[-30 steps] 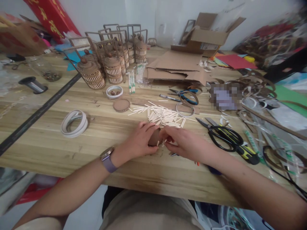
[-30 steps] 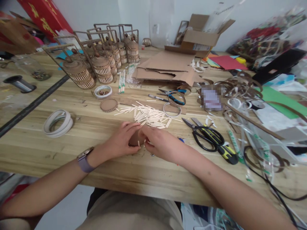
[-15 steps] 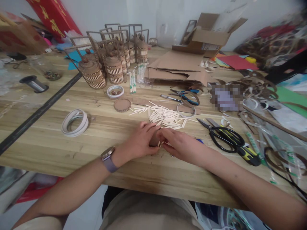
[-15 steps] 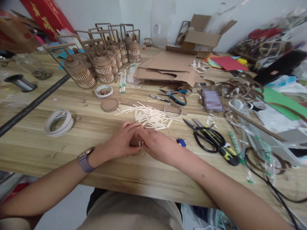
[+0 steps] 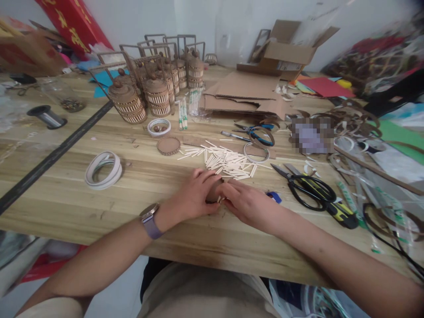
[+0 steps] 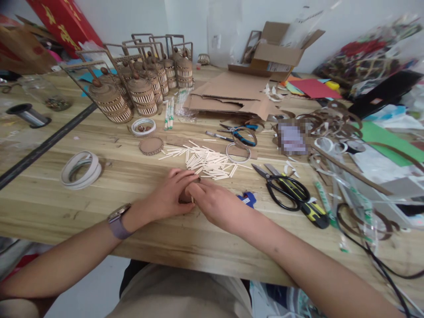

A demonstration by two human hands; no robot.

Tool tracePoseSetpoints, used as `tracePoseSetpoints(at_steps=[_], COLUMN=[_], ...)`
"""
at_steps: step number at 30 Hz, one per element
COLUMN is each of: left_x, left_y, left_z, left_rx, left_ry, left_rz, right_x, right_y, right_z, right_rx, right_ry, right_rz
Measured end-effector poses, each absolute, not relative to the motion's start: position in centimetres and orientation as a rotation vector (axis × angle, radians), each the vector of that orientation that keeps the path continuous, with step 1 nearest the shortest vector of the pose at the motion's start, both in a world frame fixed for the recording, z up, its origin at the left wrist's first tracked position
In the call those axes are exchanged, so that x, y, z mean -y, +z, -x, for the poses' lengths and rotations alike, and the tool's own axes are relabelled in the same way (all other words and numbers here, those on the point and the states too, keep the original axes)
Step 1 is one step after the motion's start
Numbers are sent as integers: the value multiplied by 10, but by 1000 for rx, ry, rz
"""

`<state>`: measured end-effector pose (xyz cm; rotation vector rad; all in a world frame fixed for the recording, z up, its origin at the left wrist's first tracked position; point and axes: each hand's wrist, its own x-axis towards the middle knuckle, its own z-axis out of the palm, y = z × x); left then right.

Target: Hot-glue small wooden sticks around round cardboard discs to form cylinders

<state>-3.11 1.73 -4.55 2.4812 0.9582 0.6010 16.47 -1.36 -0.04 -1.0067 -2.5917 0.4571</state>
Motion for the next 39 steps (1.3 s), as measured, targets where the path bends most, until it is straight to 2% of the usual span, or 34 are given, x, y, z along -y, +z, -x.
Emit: tracePoseSetpoints(at_steps=[30,36,39], left_x=[-9,-8,-7], left_y=[-50,-50,-49], left_z=[25,25,24], left_rx=[-995,-1100,-1109], left_ry=[666,609,604], left_rz=[-2598,-2607,-2618], right_x=[16,27,39], right_y=[3,35,37], right_z=[-166,-209,-242], right_rx=[2579,2369,2371], right_ry=[473,246,296], right_rz=[1078,1354,1643])
